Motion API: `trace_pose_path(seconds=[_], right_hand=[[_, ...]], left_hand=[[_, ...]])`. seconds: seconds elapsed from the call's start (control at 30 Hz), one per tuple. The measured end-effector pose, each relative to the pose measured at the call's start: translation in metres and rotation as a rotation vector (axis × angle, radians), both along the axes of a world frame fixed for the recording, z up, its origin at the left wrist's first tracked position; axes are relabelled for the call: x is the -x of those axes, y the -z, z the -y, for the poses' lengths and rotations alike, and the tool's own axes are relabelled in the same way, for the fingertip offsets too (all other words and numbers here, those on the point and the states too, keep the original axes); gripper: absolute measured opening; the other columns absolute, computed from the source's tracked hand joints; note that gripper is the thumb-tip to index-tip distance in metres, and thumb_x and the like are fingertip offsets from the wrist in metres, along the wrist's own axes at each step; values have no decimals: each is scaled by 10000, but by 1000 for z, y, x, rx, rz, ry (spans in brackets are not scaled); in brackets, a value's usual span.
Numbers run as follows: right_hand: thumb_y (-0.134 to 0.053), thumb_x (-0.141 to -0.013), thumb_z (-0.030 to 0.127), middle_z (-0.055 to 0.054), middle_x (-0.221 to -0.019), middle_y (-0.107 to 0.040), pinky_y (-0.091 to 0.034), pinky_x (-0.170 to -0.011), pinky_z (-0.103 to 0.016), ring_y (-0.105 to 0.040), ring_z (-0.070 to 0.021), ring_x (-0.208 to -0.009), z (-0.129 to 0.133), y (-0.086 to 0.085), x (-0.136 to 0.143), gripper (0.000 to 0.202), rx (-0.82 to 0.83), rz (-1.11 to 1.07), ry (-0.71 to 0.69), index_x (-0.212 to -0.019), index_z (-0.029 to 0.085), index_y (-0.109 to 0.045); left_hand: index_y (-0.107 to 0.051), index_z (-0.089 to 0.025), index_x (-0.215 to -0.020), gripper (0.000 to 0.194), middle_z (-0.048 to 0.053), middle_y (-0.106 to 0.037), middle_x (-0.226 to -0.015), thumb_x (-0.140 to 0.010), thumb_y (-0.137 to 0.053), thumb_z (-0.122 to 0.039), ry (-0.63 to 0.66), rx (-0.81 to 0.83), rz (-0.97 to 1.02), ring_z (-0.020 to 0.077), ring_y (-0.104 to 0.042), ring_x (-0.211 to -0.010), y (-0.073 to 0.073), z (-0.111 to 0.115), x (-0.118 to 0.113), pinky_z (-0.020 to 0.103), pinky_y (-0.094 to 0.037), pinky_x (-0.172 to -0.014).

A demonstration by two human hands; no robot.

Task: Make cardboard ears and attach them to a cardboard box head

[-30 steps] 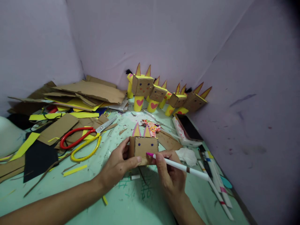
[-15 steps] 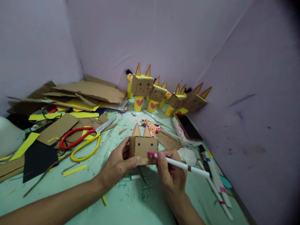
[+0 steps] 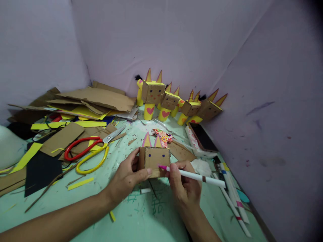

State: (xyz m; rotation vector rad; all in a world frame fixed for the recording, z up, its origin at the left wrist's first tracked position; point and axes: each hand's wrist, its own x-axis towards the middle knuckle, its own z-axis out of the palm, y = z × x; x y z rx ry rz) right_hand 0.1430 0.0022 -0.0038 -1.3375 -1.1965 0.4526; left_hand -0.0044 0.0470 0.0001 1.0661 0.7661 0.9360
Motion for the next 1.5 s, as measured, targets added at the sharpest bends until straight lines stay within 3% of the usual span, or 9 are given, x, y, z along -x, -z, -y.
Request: trace_pose_path(seconds=[0.13,0.33,0.73,0.97,1.13,1.3,1.5], right_hand=[[-515,-875,377,-19,-604,-668,-330,-369,-215,-531,-117,-433,-1,3,1,236,-10,-48,5,-722,199,-539],[-527,-867,346,5,-546,-628,-404,-442,-232,-560,-132,-471,-1,1,0,218,-81,79,-10,-717,194,-568],[-524,-864,351,36,-495,-543,-314,-386,-208,-470,-97,-401,1,-1,-1,247,-4,39,-1,-670,197,-534],[-519,-869,354,-8,-597,-653,-356,-402,-215,-553,-121,-475,0,1,3,220,-20,-36,8,-711,203,-537],[-529,-862,317,10,-577,-641,-405,-462,-218,-566,-120,-491,-1,1,2,182,-78,40,-10,-730,199,-568],[-542,-861,328,18,-534,-599,-367,-422,-216,-520,-113,-441,-1,2,0,204,-80,92,-33,-712,194,-576],[-540,-858,327,-3,-586,-647,-395,-458,-217,-567,-122,-498,1,-1,1,199,-69,77,-39,-718,198,-600]], left_hand=[[-400,-132,-1280,676,154,-586,-1250,-685,-694,-259,3,-6,9,313,-550,-1140,1,-1,0,419,-447,-952],[-449,-159,-1249,605,112,-627,-1200,-696,-682,-240,18,-29,32,300,-567,-1122,1,-1,-1,395,-460,-938],[-425,-159,-1253,586,111,-618,-1218,-723,-666,-224,26,-39,26,284,-575,-1116,0,-1,0,380,-465,-930],[-422,-140,-1241,594,125,-618,-1205,-713,-675,-237,29,-36,48,294,-572,-1116,3,-2,-1,386,-465,-928],[-426,-149,-1240,589,104,-624,-1206,-712,-674,-225,21,-44,33,273,-574,-1113,3,-1,0,360,-470,-919],[-426,-153,-1240,571,93,-632,-1192,-727,-666,-224,26,-47,33,265,-579,-1109,2,0,0,350,-471,-919],[-415,-151,-1249,599,99,-622,-1203,-713,-673,-222,17,-36,27,269,-571,-1119,2,-1,0,350,-468,-926]])
